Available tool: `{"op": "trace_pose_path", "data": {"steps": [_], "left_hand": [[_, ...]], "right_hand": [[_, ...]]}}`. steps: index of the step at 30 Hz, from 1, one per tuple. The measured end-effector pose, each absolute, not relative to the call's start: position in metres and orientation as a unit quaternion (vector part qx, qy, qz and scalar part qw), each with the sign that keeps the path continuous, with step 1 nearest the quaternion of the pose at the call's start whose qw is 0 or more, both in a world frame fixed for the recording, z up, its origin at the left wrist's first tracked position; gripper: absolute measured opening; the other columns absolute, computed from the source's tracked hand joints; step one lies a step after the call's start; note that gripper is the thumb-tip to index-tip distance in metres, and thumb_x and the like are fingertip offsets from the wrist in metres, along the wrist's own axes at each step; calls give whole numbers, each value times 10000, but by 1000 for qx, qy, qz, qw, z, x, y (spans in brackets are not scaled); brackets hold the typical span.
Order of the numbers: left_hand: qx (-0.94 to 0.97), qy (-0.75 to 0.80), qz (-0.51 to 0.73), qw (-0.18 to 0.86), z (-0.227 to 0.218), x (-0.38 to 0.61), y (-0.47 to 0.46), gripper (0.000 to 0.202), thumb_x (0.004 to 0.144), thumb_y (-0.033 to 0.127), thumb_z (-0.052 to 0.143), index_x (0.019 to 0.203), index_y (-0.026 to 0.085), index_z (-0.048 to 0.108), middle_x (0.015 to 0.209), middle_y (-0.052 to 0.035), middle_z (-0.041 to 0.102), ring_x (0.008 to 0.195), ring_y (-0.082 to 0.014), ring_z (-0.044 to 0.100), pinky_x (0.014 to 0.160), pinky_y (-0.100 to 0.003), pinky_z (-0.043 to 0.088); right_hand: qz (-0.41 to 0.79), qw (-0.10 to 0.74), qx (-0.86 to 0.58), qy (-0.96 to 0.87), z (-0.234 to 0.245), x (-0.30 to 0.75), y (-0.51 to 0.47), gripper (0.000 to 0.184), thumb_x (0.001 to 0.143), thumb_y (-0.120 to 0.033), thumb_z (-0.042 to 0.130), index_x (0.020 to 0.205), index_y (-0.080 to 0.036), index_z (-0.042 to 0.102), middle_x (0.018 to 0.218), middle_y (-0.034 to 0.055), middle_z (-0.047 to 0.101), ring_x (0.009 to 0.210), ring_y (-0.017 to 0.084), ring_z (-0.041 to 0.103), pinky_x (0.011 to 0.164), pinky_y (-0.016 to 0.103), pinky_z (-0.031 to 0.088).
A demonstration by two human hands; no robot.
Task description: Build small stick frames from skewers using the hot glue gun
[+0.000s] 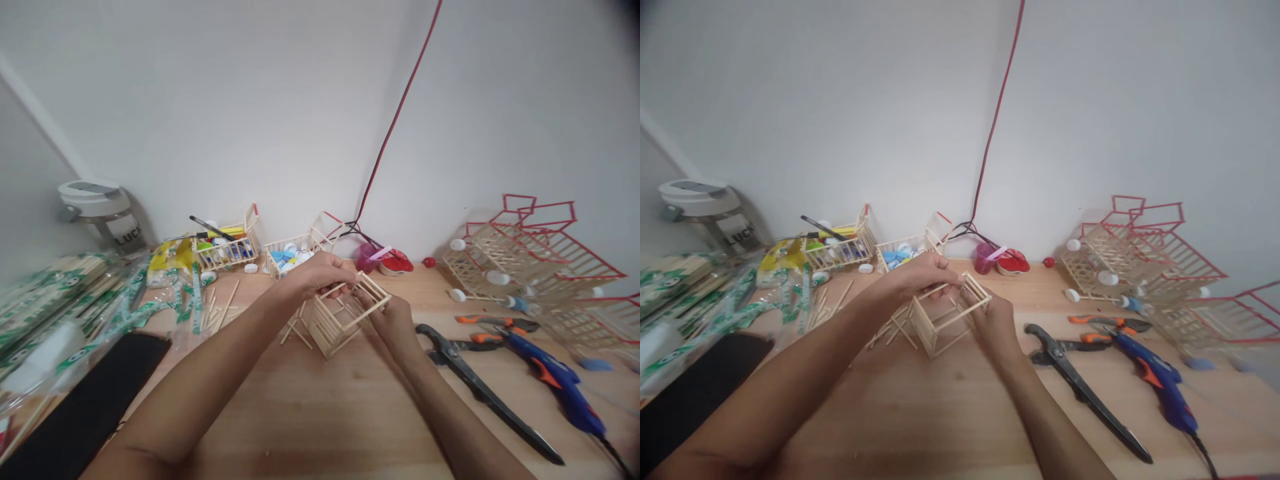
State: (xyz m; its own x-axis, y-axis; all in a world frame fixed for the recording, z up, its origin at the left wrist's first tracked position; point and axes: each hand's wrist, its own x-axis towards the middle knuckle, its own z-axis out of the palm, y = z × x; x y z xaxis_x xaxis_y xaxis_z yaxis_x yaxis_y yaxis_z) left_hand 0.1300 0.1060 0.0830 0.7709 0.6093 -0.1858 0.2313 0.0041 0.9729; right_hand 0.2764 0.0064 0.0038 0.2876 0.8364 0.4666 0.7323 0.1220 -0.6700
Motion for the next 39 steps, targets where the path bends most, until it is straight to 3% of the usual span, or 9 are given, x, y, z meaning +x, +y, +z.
{"op": "trace_pose_path", "data": {"steps": [6,10,17,23,28,31,34,36,39], "left_hand": [[681,270,142,666,80,128,108,279,766,241,662,547,115,545,417,43,516,340,-22,420,383,-153,273],[670,274,141,675,80,128,108,253,821,303,621,654,114,609,472,31,564,357,-28,443,374,-150,271],[669,306,131,664,92,126,99,302,892,178,448,640,103,596,484,18,567,360,-36,466,383,-150,314],[652,298,140,683,90,125,100,327,900,203,439,605,117,550,460,37,540,328,-20,402,386,-148,292],[644,298,151,688,86,125,104,249,897,140,407,691,124,547,507,12,599,332,-37,438,424,-169,369],[649,294,139,688,85,124,107,240,906,141,390,720,126,542,537,1,621,371,-60,520,412,-167,369],[653,284,122,692,84,123,110,237,903,130,388,729,119,549,563,-12,638,424,-82,585,421,-167,387],[651,276,117,698,83,123,111,240,905,133,384,732,116,551,565,-17,641,437,-95,600,441,-181,414],[644,263,127,708,82,123,112,258,921,152,367,740,114,548,555,-21,635,447,-105,610,466,-195,439]], "right_hand": [[87,462,-657,-589,1,280,8,408,845,-408,546,1103,-129,695,1023,95,723,925,273,670,765,318,519],[108,476,-645,-588,0,279,8,423,839,-415,546,1124,-136,684,1036,92,720,957,277,660,813,344,513],[104,471,-647,-591,8,279,3,401,844,-395,548,1157,-172,662,1090,72,705,1000,249,647,856,326,496],[46,401,-680,-613,18,291,-16,582,814,-379,591,1361,-209,490,1237,96,631,863,201,668,775,334,534],[20,372,-640,-672,35,313,-50,647,847,-318,543,1453,-243,329,1298,120,579,1097,232,606,756,347,562],[-16,354,-629,-691,56,323,-61,562,859,-298,531,1407,-272,411,1314,110,567,1115,234,598,744,335,568],[-64,345,-608,-712,82,318,-57,393,889,-309,514,1279,-284,559,1274,69,598,1187,231,541,856,361,528],[-100,332,-586,-732,97,307,-47,303,904,-307,505,1176,-278,634,1196,63,635,1129,223,567,930,401,474],[-130,300,-547,-771,108,289,-27,246,909,-278,507,1077,-252,685,1072,77,658,1014,211,584,885,395,465]]}}
